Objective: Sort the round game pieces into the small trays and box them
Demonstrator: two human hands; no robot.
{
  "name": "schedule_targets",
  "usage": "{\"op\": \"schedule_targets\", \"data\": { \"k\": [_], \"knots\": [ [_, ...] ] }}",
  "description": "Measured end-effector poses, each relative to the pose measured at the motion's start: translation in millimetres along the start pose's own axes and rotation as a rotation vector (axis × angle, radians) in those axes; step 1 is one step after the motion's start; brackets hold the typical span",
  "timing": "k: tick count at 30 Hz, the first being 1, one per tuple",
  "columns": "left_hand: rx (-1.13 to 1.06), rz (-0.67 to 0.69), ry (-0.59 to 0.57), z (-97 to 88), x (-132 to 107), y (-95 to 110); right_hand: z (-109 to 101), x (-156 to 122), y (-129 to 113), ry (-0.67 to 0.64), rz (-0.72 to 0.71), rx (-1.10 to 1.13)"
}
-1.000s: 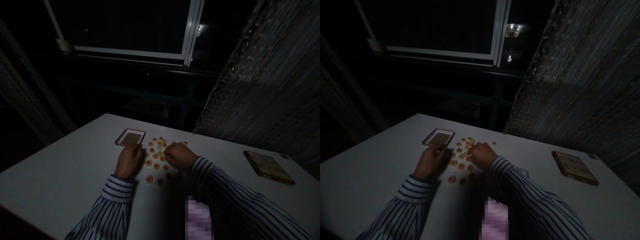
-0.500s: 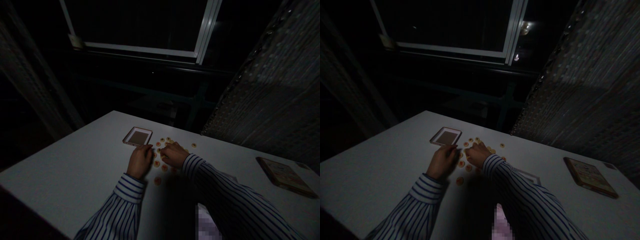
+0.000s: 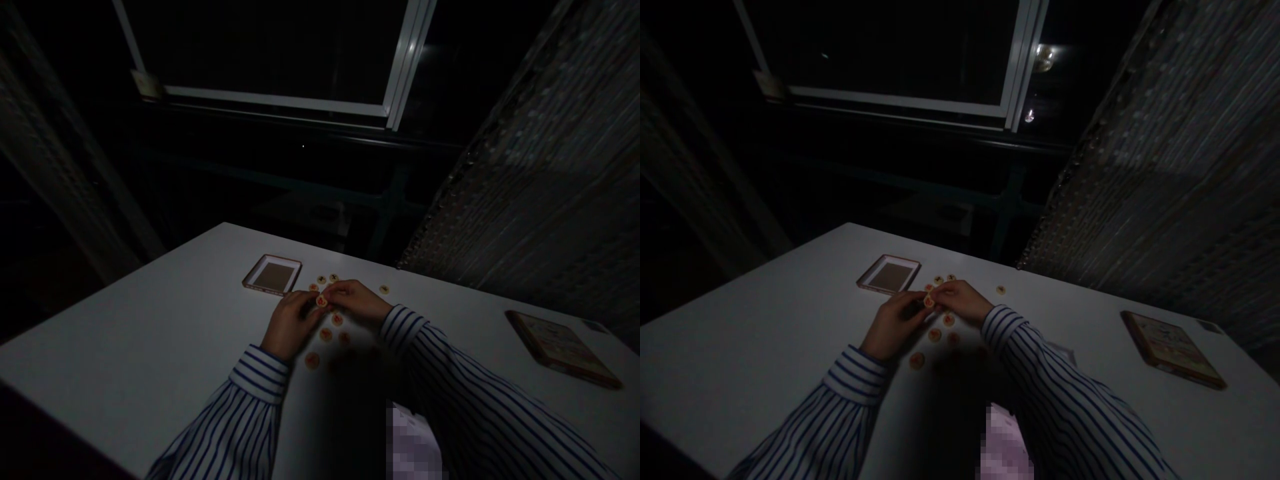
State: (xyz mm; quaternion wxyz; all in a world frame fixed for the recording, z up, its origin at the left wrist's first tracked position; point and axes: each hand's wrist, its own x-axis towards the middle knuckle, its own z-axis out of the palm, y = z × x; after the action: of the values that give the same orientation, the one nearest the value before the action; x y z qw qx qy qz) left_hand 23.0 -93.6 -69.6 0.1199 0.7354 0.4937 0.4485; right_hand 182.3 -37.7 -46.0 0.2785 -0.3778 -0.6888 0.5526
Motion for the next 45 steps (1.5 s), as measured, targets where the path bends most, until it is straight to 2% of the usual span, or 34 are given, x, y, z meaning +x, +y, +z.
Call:
{"op": "schedule_targets", "data": {
  "k": [4,7,9,12,16,23,29,33,35,37,42,45],
  "knots": [
    [0.033,0.016,-0.038,-0.9,0.2,0.7,4.0,-1.1,-1.1,0.027,0.042,-0.042],
    [0.093,0.009,-0.097,-0.6,-0.6,-3.1,0.1,-2.0,0.5,0.054,0.022,-0.164],
    [0.177,0.003,-0.146,1.6,-1.5,-5.6,-5.7,-5.2,0.2,0.118,-0.006,-0.347],
    [0.336,-0.017,-0.19,6.9,-1.9,-6.1,-13.6,-13.2,-2.3,0.212,-0.023,-0.734],
    [0.481,-0.021,-0.226,12.1,0.2,-1.6,-15.2,-21.2,-2.6,0.183,-0.006,-1.06],
    [0.559,-0.031,-0.278,14.1,1.5,2.3,-6.9,-16.8,1.6,0.096,-0.013,-1.21],
    [0.522,-0.048,-0.282,14.4,1.1,2.0,-0.9,-9.6,4.9,0.082,-0.002,-1.269],
    [0.478,-0.038,-0.246,13.4,2.8,2.4,0.3,-8.5,5.8,0.101,0.02,-1.252],
    [0.451,-0.014,-0.224,13.5,4.2,2.1,-1.3,-7.9,5.7,0.12,0.034,-1.174],
    [0.426,-0.002,-0.197,14.3,5.6,1.1,-4.9,-6.4,6.2,0.133,0.038,-0.994],
    [0.321,0.001,-0.128,17.7,8.4,-0.6,-15.8,-2.8,8.3,0.13,0.077,-0.354],
    [0.234,0.019,-0.105,19.5,8.8,3.4,-17.7,-5.0,6.4,0.123,0.116,-0.142]
  ]
}}
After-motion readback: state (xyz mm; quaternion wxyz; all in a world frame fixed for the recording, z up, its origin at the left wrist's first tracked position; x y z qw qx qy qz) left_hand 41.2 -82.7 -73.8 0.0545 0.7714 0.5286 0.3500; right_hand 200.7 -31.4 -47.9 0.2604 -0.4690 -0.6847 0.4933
